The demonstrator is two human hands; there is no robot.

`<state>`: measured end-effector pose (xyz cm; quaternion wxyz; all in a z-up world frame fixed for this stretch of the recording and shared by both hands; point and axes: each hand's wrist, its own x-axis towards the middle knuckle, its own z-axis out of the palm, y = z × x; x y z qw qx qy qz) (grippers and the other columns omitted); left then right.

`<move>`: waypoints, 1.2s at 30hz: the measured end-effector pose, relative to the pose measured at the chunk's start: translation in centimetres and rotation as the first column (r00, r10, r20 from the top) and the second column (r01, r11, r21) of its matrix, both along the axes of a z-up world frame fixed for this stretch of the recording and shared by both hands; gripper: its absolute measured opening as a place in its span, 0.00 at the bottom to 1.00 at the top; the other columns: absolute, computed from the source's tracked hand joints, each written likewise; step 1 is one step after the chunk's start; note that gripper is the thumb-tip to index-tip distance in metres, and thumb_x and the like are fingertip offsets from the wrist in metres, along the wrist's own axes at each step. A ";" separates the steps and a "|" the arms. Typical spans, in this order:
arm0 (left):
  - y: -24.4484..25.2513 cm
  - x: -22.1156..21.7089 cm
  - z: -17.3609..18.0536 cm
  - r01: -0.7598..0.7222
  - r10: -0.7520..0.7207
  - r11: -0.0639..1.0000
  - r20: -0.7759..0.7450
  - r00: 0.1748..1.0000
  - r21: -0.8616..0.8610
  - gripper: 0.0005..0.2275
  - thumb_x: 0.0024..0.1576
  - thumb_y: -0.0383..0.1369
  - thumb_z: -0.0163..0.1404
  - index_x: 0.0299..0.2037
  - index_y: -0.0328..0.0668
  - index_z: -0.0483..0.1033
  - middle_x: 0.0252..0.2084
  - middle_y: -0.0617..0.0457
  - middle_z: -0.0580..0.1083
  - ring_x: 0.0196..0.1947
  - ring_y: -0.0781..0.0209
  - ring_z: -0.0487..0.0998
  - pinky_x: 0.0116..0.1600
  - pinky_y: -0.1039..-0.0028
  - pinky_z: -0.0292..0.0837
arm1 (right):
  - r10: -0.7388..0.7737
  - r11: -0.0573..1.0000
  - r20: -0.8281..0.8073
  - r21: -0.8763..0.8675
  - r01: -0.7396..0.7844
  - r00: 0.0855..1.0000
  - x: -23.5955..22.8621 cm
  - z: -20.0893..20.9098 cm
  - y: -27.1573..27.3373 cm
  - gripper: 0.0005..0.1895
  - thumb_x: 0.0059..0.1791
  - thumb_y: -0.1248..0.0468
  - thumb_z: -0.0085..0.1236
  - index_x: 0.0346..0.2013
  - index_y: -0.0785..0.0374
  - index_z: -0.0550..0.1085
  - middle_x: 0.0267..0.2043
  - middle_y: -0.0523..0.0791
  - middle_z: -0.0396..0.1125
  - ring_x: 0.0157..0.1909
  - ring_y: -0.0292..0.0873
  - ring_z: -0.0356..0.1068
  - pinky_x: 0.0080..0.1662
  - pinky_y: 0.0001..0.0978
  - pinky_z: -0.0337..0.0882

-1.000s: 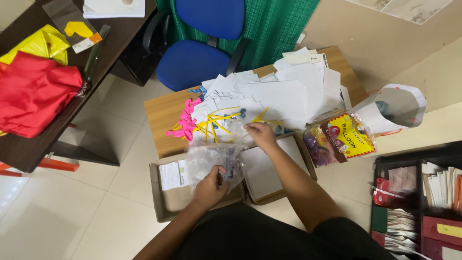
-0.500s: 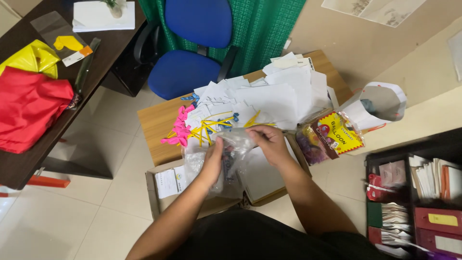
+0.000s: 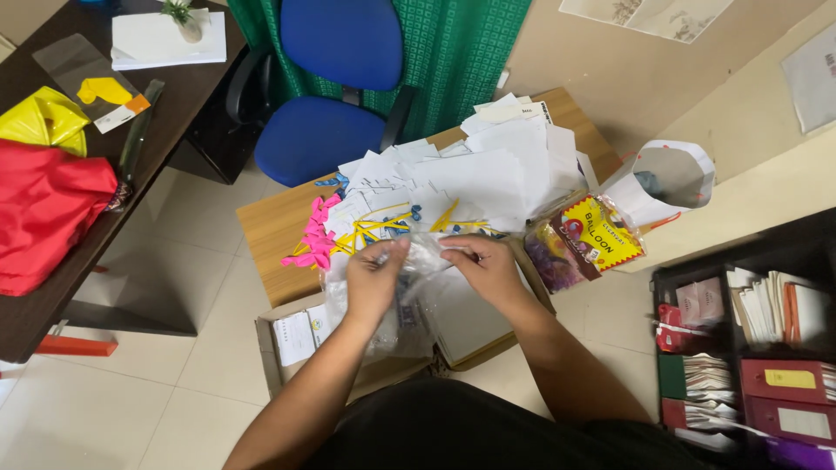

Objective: Sorting through papers, folders, and various office supplies on a desk.

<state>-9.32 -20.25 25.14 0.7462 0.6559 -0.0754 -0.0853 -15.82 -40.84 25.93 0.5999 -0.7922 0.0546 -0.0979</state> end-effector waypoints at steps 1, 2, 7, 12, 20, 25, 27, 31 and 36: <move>0.2 0.3 -0.2 0.002 -0.002 1.000 0.001 1.000 -0.001 0.09 0.61 0.33 0.58 0.37 0.32 0.84 0.30 0.56 0.79 0.30 0.73 0.71 0.35 0.80 0.66 | -0.002 1.000 0.001 -0.001 0.002 1.000 0.0 0.2 -0.2 0.12 0.50 0.68 0.65 0.48 0.64 0.82 0.28 0.39 0.70 0.28 0.28 0.59 0.32 0.21 0.59; 0.3 0.6 -0.4 -0.013 0.013 1.000 0.022 1.000 -0.004 0.09 0.61 0.34 0.56 0.37 0.33 0.83 0.31 0.56 0.79 0.30 0.73 0.73 0.35 0.80 0.70 | 0.003 1.000 0.009 -0.017 -0.003 1.000 0.1 0.4 -0.4 0.13 0.51 0.67 0.64 0.51 0.64 0.81 0.30 0.39 0.70 0.30 0.28 0.60 0.34 0.21 0.61; 0.7 0.8 0.9 -0.004 -0.031 0.985 -0.200 0.979 -0.175 0.12 0.64 0.36 0.51 0.39 0.35 0.82 0.33 0.55 0.80 0.31 0.70 0.77 0.36 0.76 0.77 | 0.064 0.997 0.047 0.040 -0.066 0.997 0.8 0.3 -0.8 0.24 0.49 0.66 0.64 0.59 0.65 0.73 0.40 0.39 0.72 0.39 0.30 0.68 0.45 0.21 0.70; 0.4 0.0 -0.1 0.142 -0.200 0.964 -0.262 0.944 -0.225 0.14 0.65 0.39 0.47 0.43 0.37 0.81 0.36 0.55 0.81 0.33 0.68 0.79 0.38 0.77 0.75 | 0.080 0.887 0.085 0.449 -0.110 0.993 1.1 2.1 0.4 0.21 0.50 0.67 0.58 0.58 0.65 0.70 0.51 0.40 0.71 0.53 0.32 0.70 0.55 0.25 0.72; 0.7 0.0 -1.7 0.082 -0.086 0.995 -0.071 0.994 -0.058 0.13 0.65 0.37 0.49 0.42 0.33 0.82 0.34 0.53 0.80 0.32 0.70 0.76 0.39 0.79 0.72 | 0.092 0.974 0.063 0.201 -0.103 0.994 1.7 -1.8 -1.2 0.06 0.53 0.66 0.61 0.36 0.64 0.72 0.33 0.37 0.67 0.33 0.28 0.61 0.37 0.21 0.62; 1.4 0.2 -1.3 -0.015 0.016 0.999 0.047 0.999 -0.033 0.12 0.65 0.35 0.50 0.40 0.31 0.81 0.34 0.54 0.80 0.34 0.71 0.77 0.41 0.80 0.73 | 0.254 0.960 -0.072 0.137 -0.243 0.964 1.3 -3.9 -1.8 0.16 0.56 0.63 0.60 0.26 0.61 0.67 0.24 0.34 0.52 0.26 0.26 0.47 0.30 0.22 0.48; 1.5 0.4 -1.1 -0.050 0.052 0.996 0.020 0.998 -0.074 0.12 0.66 0.35 0.51 0.37 0.31 0.80 0.33 0.54 0.79 0.33 0.71 0.75 0.42 0.80 0.71 | 0.441 0.897 -0.020 0.035 -0.440 0.897 1.2 -3.9 -1.7 0.13 0.55 0.65 0.60 0.28 0.62 0.69 0.30 0.36 0.54 0.30 0.28 0.50 0.33 0.21 0.51; 1.6 0.9 -2.8 -0.040 -0.083 0.877 -0.233 0.969 -0.479 0.09 0.65 0.32 0.53 0.37 0.34 0.79 0.32 0.55 0.77 0.32 0.70 0.73 0.40 0.79 0.69 | 0.405 0.835 0.164 0.335 -0.437 0.900 1.2 -1.1 0.3 0.11 0.53 0.67 0.59 0.35 0.58 0.64 0.40 0.39 0.62 0.43 0.31 0.62 0.45 0.24 0.68; 1.3 1.1 -2.1 0.061 -0.070 0.984 -0.050 0.996 -0.166 0.09 0.64 0.33 0.52 0.38 0.34 0.79 0.32 0.58 0.78 0.33 0.75 0.73 0.40 0.81 0.69 | 0.430 0.735 -0.095 0.615 -0.287 0.898 1.2 -2.5 0.6 0.22 0.53 0.69 0.58 0.61 0.58 0.67 0.44 0.43 0.63 0.47 0.37 0.64 0.49 0.31 0.68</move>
